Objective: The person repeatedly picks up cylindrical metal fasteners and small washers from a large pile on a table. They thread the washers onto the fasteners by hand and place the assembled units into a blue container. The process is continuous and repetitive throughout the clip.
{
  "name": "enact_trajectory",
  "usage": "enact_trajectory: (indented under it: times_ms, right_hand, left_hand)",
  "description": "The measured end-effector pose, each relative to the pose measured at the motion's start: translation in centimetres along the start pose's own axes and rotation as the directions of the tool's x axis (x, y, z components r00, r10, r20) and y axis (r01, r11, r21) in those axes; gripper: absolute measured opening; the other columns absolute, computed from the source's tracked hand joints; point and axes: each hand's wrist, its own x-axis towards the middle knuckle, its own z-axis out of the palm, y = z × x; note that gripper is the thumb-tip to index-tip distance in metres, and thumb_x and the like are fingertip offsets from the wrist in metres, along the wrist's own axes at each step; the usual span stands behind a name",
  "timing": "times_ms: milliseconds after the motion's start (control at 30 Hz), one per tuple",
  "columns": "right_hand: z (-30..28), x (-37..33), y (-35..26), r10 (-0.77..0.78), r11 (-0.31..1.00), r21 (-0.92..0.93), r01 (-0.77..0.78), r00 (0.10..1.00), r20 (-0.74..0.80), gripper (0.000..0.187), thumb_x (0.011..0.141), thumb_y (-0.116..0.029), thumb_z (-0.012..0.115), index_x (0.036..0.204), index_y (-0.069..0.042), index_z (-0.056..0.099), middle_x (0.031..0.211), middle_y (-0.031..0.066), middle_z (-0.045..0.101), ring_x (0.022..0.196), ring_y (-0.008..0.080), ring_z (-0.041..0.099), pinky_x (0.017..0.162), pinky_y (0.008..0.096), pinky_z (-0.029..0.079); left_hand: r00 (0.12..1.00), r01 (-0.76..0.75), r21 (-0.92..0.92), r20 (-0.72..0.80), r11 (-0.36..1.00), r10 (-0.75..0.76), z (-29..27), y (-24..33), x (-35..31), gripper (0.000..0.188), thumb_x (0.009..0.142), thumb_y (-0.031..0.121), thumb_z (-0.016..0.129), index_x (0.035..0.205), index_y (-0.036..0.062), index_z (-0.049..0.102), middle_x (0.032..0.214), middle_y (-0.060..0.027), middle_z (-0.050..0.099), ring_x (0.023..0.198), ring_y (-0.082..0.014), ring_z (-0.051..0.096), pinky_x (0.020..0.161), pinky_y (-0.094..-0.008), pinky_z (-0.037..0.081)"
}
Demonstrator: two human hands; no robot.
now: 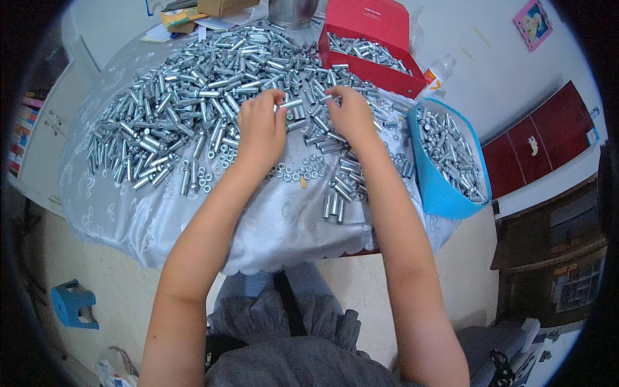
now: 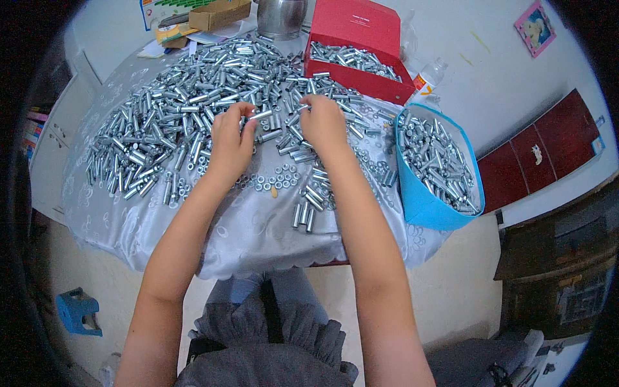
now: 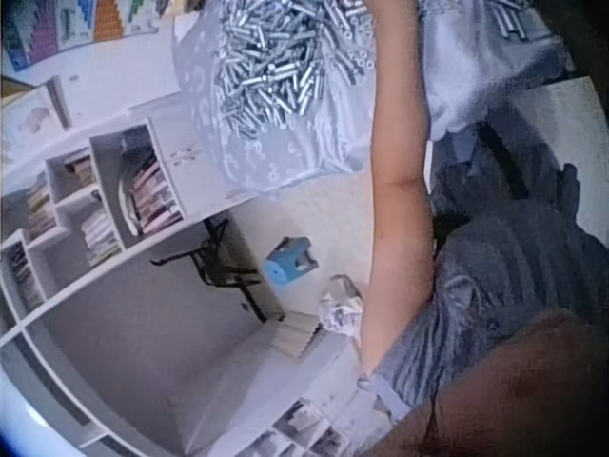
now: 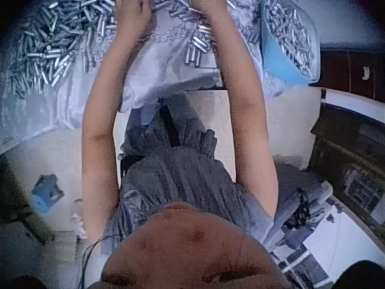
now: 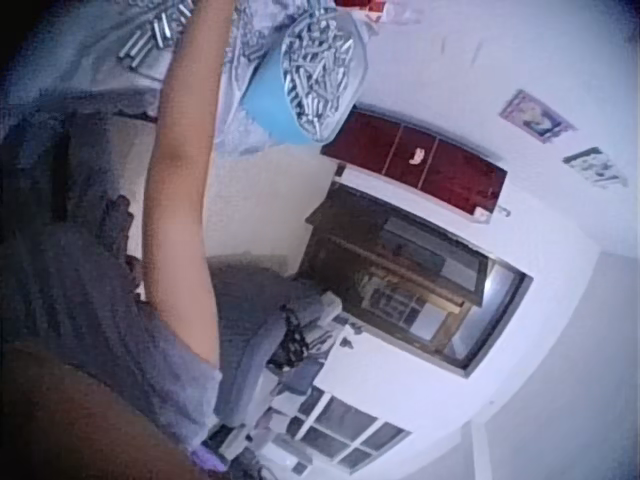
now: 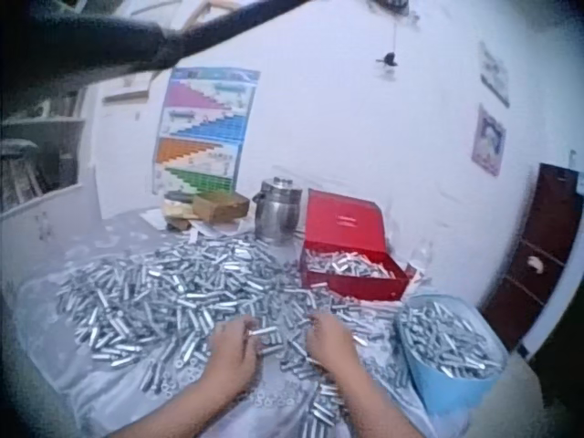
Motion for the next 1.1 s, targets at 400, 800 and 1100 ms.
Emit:
enact_trajectory:
  times_ms: [400, 800, 1100]
  right_hand:
    - [3.7, 4.7, 0.2, 0.179, 0.936, -0.332, -0.114, 0.968, 0.174, 0.017, 0.074, -0.024, 0.062, 0.086, -0.013, 0.068, 0.090, 0.0132, 0.063, 0.084, 0.0289, 0.061, 0.074, 0.0396, 0.049]
    - [2.8, 7.6, -2.7, 0.412, 0.841, -0.505, -0.195, 0.836, 0.363, 0.031, 0.074, -0.015, 0.059, 0.104, -0.006, 0.059, 0.110, 0.0153, 0.058, 0.102, 0.0302, 0.056, 0.083, 0.0410, 0.045]
    - [2.2, 4.0, -2.3, 0.176, 0.984, -0.011, -0.176, 0.970, 0.169, 0.024, 0.074, -0.018, 0.061, 0.091, -0.001, 0.059, 0.087, 0.0134, 0.063, 0.078, 0.0264, 0.061, 0.068, 0.0339, 0.047]
  left_hand:
    - [1.000, 0.019, -0.009, 0.011, 1.000, -0.019, 0.1, 0.5, 0.0, 0.025, 0.079, 0.009, 0.054, 0.104, 0.0045, 0.049, 0.091, -0.0098, 0.055, 0.087, -0.0281, 0.048, 0.080, -0.0384, 0.035]
    - [0.992, 0.106, -0.265, 0.090, 0.958, -0.085, 0.0, 0.4, 0.1, 0.028, 0.077, -0.002, 0.051, 0.105, -0.0010, 0.044, 0.095, -0.0171, 0.052, 0.089, -0.0297, 0.052, 0.079, -0.0361, 0.042]
    - [0.990, 0.120, -0.340, 0.115, 0.933, -0.085, 0.4, 0.4, 0.0, 0.035, 0.078, 0.001, 0.053, 0.111, 0.0028, 0.043, 0.096, -0.0121, 0.055, 0.088, -0.0225, 0.055, 0.077, -0.0311, 0.044]
